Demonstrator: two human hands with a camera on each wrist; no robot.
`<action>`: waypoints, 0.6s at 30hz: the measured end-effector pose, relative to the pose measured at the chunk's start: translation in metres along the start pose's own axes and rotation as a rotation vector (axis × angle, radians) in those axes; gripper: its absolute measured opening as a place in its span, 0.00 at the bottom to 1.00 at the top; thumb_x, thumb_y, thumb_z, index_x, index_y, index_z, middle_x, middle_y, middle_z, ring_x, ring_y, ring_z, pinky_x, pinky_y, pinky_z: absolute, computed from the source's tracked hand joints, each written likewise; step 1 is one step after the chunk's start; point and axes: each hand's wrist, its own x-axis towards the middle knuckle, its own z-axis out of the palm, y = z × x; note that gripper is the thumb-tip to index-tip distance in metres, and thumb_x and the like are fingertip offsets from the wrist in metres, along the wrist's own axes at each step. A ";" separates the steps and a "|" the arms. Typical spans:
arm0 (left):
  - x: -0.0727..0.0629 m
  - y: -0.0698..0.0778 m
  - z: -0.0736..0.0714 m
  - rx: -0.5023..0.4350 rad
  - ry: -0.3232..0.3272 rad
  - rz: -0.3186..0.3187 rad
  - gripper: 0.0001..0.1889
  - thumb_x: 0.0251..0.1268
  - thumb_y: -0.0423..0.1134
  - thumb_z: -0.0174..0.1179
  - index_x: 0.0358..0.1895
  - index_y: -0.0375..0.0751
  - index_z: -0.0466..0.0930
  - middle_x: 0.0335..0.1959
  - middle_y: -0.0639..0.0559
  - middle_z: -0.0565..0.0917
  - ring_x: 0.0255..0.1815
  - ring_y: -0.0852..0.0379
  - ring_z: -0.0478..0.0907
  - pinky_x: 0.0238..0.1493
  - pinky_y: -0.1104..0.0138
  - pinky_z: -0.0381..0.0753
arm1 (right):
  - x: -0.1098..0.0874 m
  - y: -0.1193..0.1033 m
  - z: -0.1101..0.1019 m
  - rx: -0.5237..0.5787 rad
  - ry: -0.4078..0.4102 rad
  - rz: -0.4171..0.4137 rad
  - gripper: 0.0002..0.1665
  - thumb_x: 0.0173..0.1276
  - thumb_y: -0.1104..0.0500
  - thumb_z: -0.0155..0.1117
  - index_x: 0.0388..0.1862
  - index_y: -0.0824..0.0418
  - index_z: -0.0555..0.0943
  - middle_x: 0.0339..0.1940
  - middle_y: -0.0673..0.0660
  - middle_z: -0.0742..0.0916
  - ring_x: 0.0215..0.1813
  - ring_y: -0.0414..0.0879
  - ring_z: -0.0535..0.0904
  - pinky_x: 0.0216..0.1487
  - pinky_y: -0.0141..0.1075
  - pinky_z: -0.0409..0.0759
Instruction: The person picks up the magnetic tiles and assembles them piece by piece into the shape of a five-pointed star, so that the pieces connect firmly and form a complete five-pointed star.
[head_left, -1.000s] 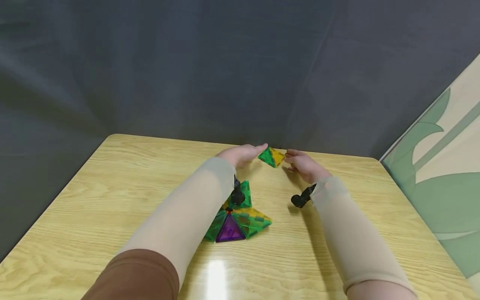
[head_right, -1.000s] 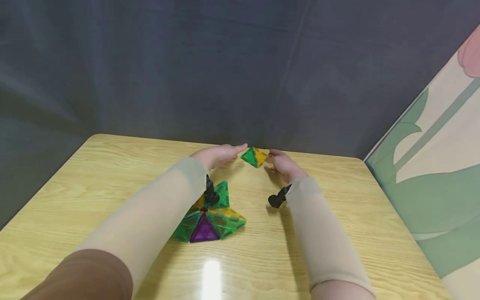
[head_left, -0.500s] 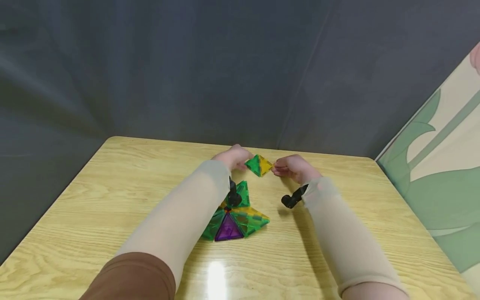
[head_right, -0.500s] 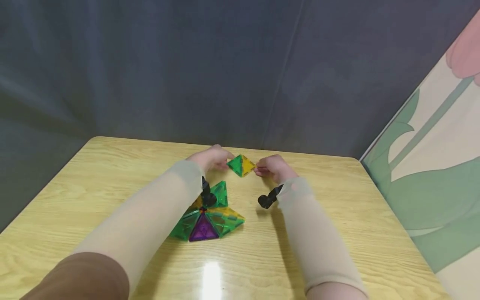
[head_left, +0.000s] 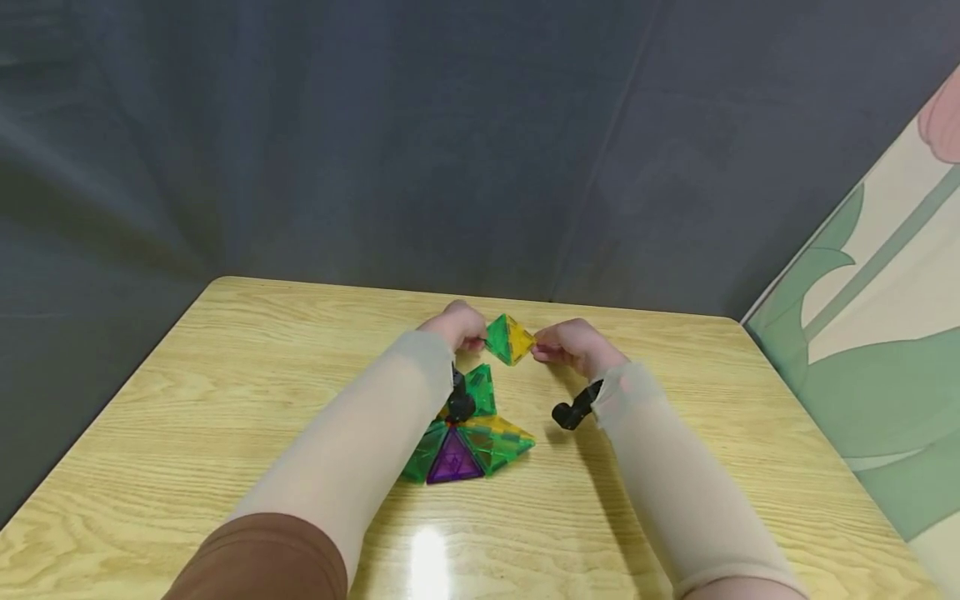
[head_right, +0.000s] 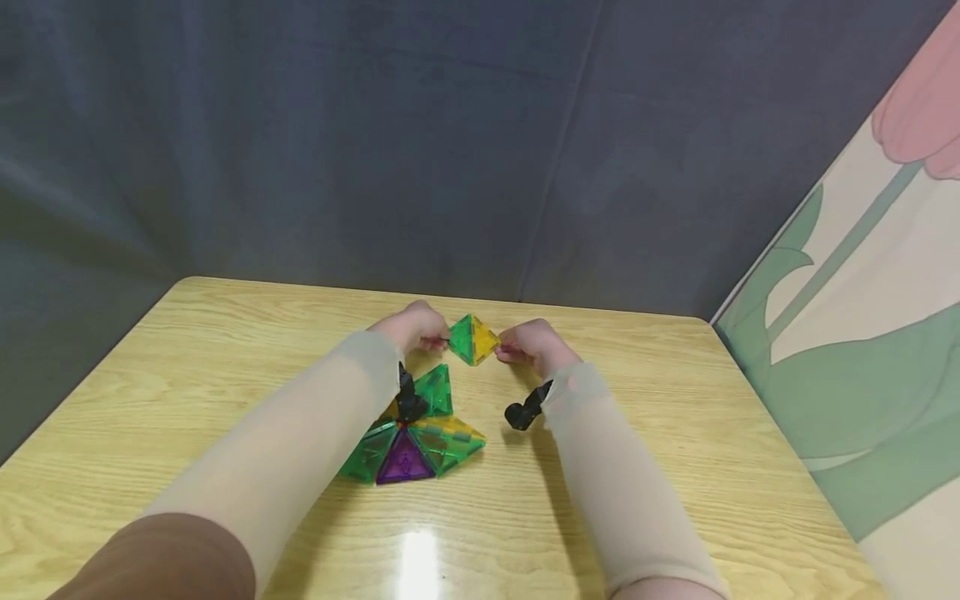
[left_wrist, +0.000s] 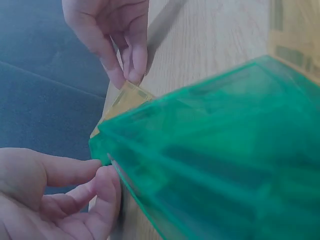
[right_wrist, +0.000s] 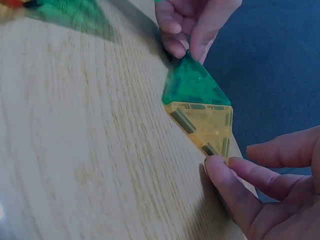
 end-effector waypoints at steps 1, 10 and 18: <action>0.001 0.000 0.000 -0.009 0.010 0.004 0.20 0.68 0.23 0.56 0.62 0.28 0.69 0.22 0.44 0.77 0.14 0.57 0.71 0.16 0.71 0.73 | -0.001 -0.001 0.000 0.011 0.003 -0.002 0.21 0.74 0.72 0.51 0.64 0.80 0.69 0.48 0.68 0.81 0.36 0.45 0.84 0.53 0.37 0.81; -0.002 -0.001 -0.006 -0.175 0.036 0.064 0.13 0.66 0.21 0.58 0.53 0.24 0.76 0.34 0.40 0.81 0.17 0.57 0.76 0.21 0.72 0.81 | -0.004 0.001 0.000 0.162 0.015 0.007 0.20 0.75 0.70 0.52 0.62 0.80 0.69 0.33 0.62 0.86 0.35 0.48 0.86 0.52 0.42 0.81; -0.032 0.008 -0.021 -0.187 -0.048 0.185 0.16 0.67 0.21 0.56 0.57 0.25 0.77 0.44 0.39 0.80 0.26 0.55 0.79 0.46 0.62 0.84 | -0.007 0.002 0.004 0.223 -0.060 0.005 0.18 0.76 0.67 0.51 0.61 0.74 0.72 0.39 0.62 0.85 0.40 0.50 0.85 0.53 0.44 0.81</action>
